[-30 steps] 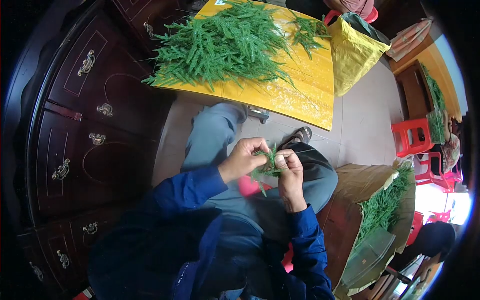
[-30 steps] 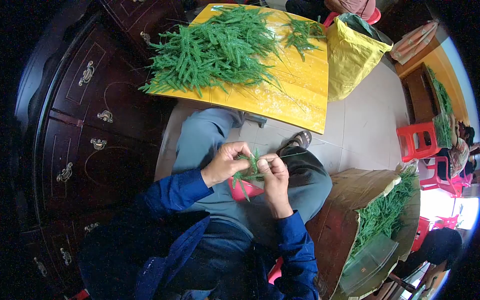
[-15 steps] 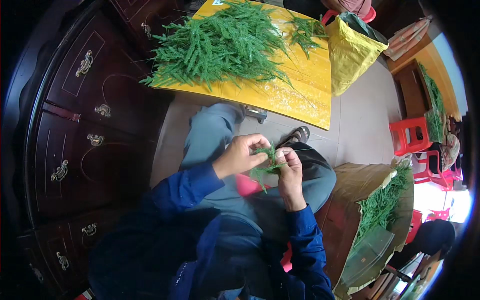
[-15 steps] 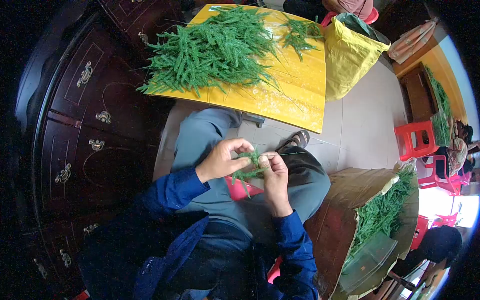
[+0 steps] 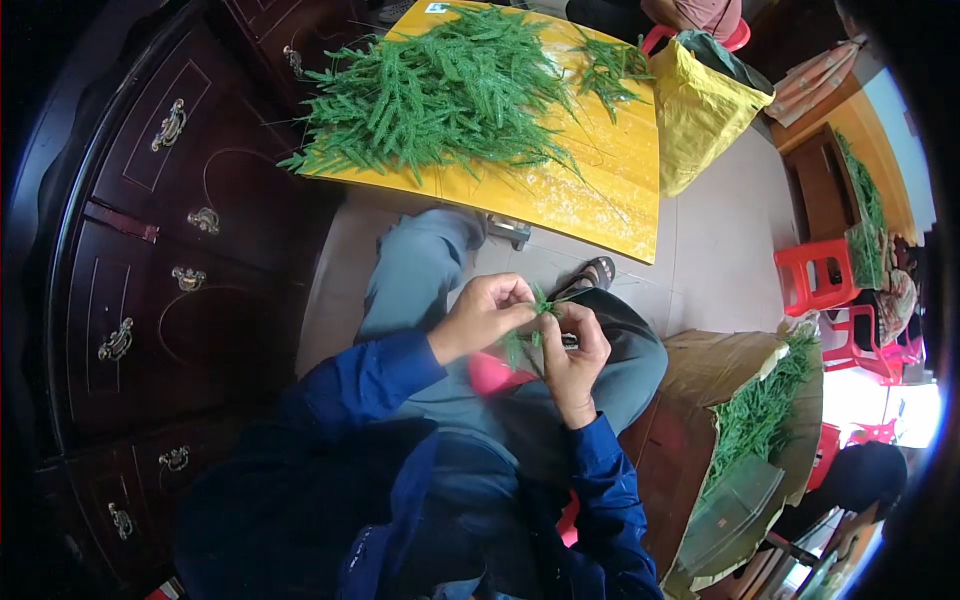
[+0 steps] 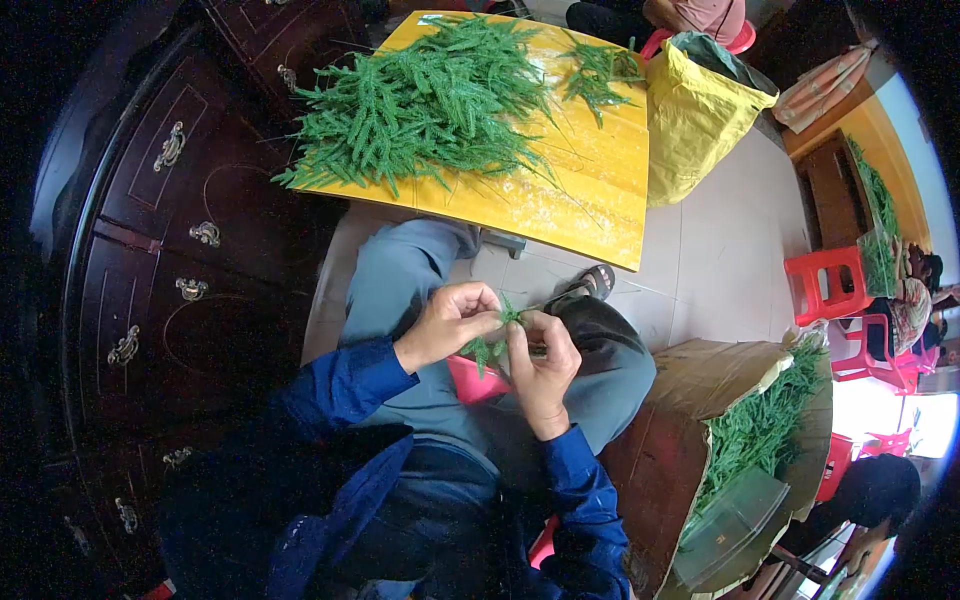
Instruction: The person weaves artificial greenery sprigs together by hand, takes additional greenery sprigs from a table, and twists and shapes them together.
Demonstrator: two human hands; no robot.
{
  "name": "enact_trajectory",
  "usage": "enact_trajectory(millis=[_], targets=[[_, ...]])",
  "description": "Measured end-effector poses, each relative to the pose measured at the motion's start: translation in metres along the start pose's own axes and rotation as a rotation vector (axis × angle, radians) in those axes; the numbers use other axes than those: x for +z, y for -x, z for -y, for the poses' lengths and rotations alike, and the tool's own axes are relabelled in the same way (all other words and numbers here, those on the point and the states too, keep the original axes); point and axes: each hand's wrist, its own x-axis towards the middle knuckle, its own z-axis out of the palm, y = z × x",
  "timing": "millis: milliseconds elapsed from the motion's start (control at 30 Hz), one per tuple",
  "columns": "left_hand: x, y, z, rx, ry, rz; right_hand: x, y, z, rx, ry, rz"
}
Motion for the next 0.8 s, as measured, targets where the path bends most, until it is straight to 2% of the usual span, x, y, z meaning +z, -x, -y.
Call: enact_trajectory(millis=[300,400,600,700,800], targets=[[0.004,0.002,-0.006,0.027,-0.001,-0.015,-0.006,-0.006,-0.008,-0.258,0.224,-0.011],[0.010,0.006,-0.011,0.116,-0.137,-0.100,-0.007,-0.006,-0.009,-0.278,0.274,0.013],[0.015,0.008,-0.011,0.353,-0.470,-0.182,-0.006,-0.002,-0.007,-0.179,0.242,0.071],[0.012,0.005,-0.010,0.604,-0.712,-0.178,-0.007,-0.003,-0.008,-0.137,0.225,0.151],[0.013,0.005,-0.008,0.518,-0.718,-0.196,-0.006,-0.002,-0.012,-0.130,0.244,0.128]])
